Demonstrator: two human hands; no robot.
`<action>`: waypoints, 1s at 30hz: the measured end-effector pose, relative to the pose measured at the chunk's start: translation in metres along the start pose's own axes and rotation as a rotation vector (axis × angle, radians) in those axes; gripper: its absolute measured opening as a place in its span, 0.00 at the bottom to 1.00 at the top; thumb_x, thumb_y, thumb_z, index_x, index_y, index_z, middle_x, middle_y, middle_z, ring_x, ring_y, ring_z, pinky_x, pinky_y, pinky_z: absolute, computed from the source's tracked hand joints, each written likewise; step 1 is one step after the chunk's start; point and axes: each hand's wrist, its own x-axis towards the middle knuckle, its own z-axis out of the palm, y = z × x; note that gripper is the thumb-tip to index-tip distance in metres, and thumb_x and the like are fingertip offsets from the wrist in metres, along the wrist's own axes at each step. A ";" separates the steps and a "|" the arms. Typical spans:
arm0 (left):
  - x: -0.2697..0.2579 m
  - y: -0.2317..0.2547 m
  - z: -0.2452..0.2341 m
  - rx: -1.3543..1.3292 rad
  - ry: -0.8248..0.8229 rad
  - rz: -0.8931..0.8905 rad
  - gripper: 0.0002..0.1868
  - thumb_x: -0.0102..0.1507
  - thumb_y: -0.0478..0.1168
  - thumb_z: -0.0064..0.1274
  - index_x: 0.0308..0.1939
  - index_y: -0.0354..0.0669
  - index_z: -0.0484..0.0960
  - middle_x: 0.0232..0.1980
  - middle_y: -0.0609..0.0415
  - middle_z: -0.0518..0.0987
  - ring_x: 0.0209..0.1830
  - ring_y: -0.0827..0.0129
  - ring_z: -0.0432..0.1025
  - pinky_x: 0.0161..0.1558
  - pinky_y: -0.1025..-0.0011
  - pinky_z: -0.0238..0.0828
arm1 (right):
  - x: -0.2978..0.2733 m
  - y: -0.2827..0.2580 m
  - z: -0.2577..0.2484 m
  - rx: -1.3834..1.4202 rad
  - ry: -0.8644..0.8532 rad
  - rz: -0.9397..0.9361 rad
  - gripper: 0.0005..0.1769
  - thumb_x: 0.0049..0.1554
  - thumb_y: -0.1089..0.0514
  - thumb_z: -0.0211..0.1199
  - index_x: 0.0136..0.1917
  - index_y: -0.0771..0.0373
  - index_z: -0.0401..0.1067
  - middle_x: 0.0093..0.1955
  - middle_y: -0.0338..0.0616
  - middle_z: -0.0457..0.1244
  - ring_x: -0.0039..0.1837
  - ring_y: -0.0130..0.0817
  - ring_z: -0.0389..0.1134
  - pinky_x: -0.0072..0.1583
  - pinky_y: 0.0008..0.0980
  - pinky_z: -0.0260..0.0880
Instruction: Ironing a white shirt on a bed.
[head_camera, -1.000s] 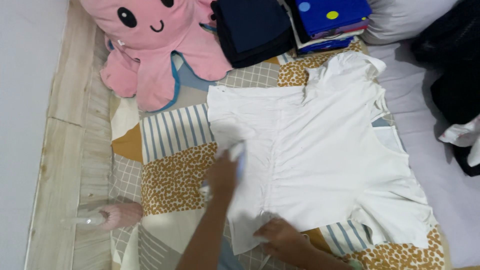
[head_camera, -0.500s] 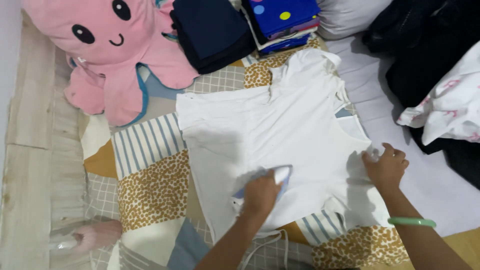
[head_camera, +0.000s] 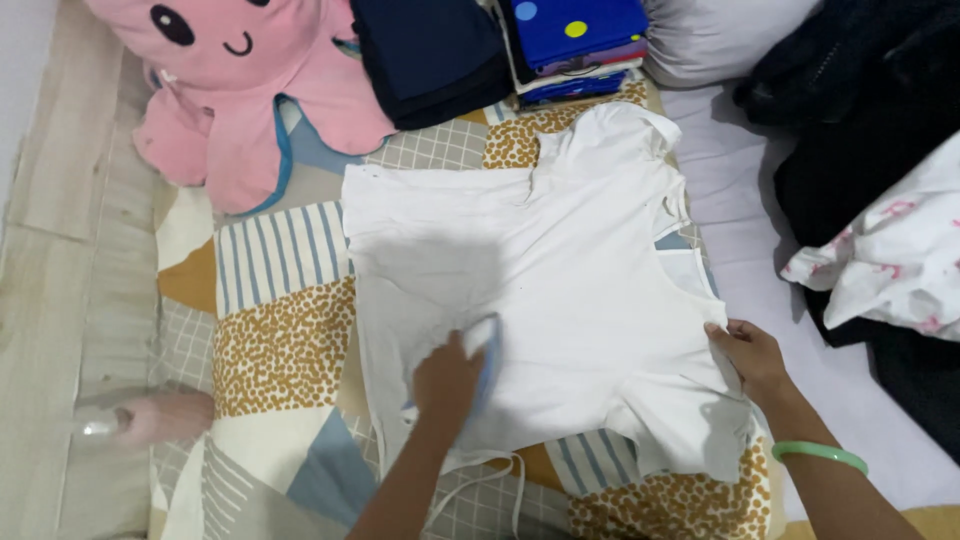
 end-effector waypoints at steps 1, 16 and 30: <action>-0.006 0.013 0.007 -0.016 -0.042 0.052 0.28 0.67 0.62 0.48 0.58 0.44 0.74 0.40 0.46 0.84 0.37 0.54 0.80 0.38 0.56 0.78 | -0.004 -0.005 0.000 0.080 -0.019 0.057 0.25 0.55 0.54 0.73 0.59 0.70 0.72 0.50 0.46 0.68 0.50 0.36 0.68 0.52 0.35 0.72; 0.000 0.070 0.012 -0.093 0.062 -0.198 0.25 0.70 0.58 0.45 0.53 0.38 0.75 0.40 0.44 0.83 0.37 0.54 0.80 0.37 0.60 0.79 | -0.005 -0.009 -0.002 0.292 -0.112 0.193 0.18 0.58 0.57 0.68 0.59 0.65 0.71 0.47 0.42 0.67 0.45 0.29 0.66 0.49 0.31 0.70; 0.052 0.109 0.036 -0.058 0.072 0.171 0.29 0.69 0.60 0.45 0.61 0.39 0.73 0.38 0.44 0.83 0.35 0.52 0.80 0.36 0.56 0.78 | 0.005 -0.033 -0.005 0.201 -0.173 0.344 0.26 0.62 0.45 0.63 0.69 0.59 0.72 0.54 0.41 0.67 0.52 0.34 0.65 0.52 0.38 0.66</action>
